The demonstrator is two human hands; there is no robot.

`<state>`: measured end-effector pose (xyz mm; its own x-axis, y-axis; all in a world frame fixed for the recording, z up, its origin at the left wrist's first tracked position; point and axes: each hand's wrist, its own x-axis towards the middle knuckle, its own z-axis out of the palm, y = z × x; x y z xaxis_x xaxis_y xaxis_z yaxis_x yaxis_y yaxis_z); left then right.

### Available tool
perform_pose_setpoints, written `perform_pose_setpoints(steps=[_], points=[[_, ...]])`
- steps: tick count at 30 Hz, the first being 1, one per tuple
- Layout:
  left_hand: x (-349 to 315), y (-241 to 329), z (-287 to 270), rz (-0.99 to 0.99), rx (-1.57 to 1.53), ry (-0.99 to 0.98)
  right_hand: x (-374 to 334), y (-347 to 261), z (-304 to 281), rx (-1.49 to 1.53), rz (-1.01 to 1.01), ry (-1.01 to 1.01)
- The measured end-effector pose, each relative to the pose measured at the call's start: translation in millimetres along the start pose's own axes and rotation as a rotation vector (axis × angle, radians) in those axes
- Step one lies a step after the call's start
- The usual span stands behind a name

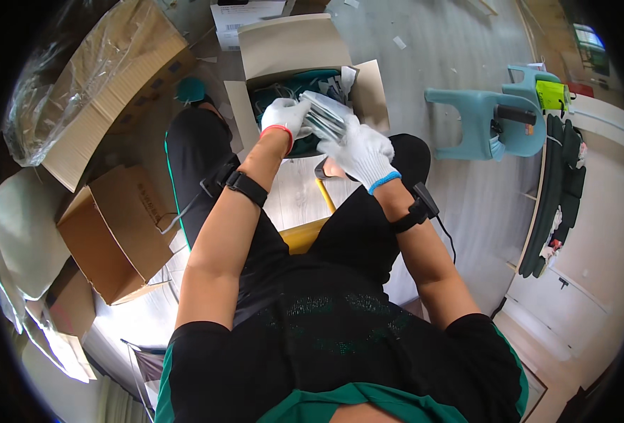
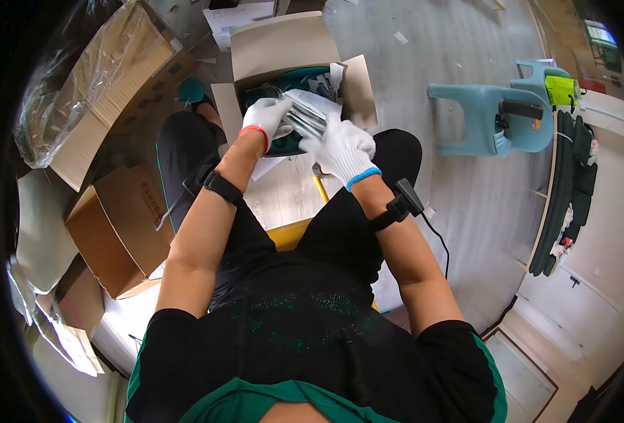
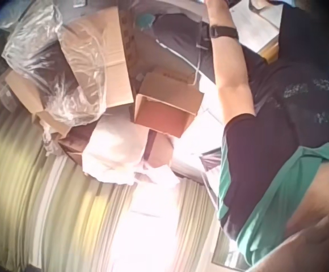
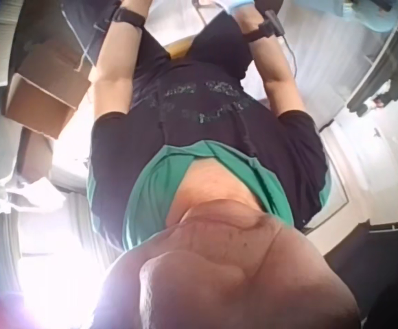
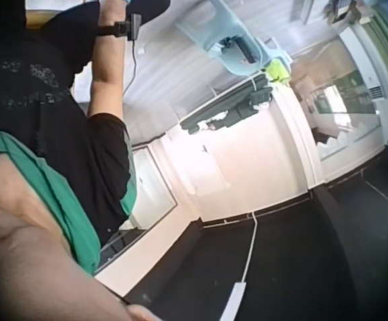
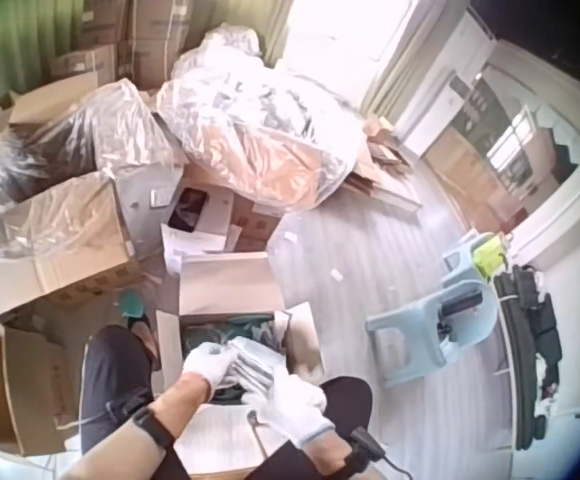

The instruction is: Sort packaged medical or hygiene supplies from a box into different piles or containers.

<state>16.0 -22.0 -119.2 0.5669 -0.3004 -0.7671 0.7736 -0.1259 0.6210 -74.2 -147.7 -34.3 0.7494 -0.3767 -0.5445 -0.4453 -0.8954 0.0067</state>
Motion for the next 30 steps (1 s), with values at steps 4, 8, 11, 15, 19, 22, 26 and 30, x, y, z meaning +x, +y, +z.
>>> perform_pose_setpoints(steps=[4,8,11,15,19,22,26,30], points=[[3.3,2.3,3.4,0.067,-0.026,-0.018,25.1,19.5,20.1,-0.017,-0.07,0.164],[2.5,7.0,4.2,0.238,0.222,0.065,33.1,28.2,15.9,-0.118,-0.102,0.203],[22.9,3.4,-4.6,0.434,0.506,0.209,36.1,25.1,15.5,-0.226,-0.116,0.173],[24.1,7.8,5.4,0.508,0.562,0.096,36.4,23.9,15.2,-0.333,-0.071,0.108],[19.2,11.5,14.6,0.537,0.616,0.103,36.6,21.7,8.9,-0.344,-0.039,0.024],[25.3,3.3,15.4,0.622,0.696,0.06,40.5,32.2,20.2,-0.371,-0.241,0.105],[32.4,-2.4,6.9,0.654,0.624,0.035,44.9,39.0,26.6,-0.491,-0.389,0.082],[15.7,11.8,-14.4,0.667,0.327,0.297,15.5,54.1,0.6,-0.334,-0.477,0.397]])
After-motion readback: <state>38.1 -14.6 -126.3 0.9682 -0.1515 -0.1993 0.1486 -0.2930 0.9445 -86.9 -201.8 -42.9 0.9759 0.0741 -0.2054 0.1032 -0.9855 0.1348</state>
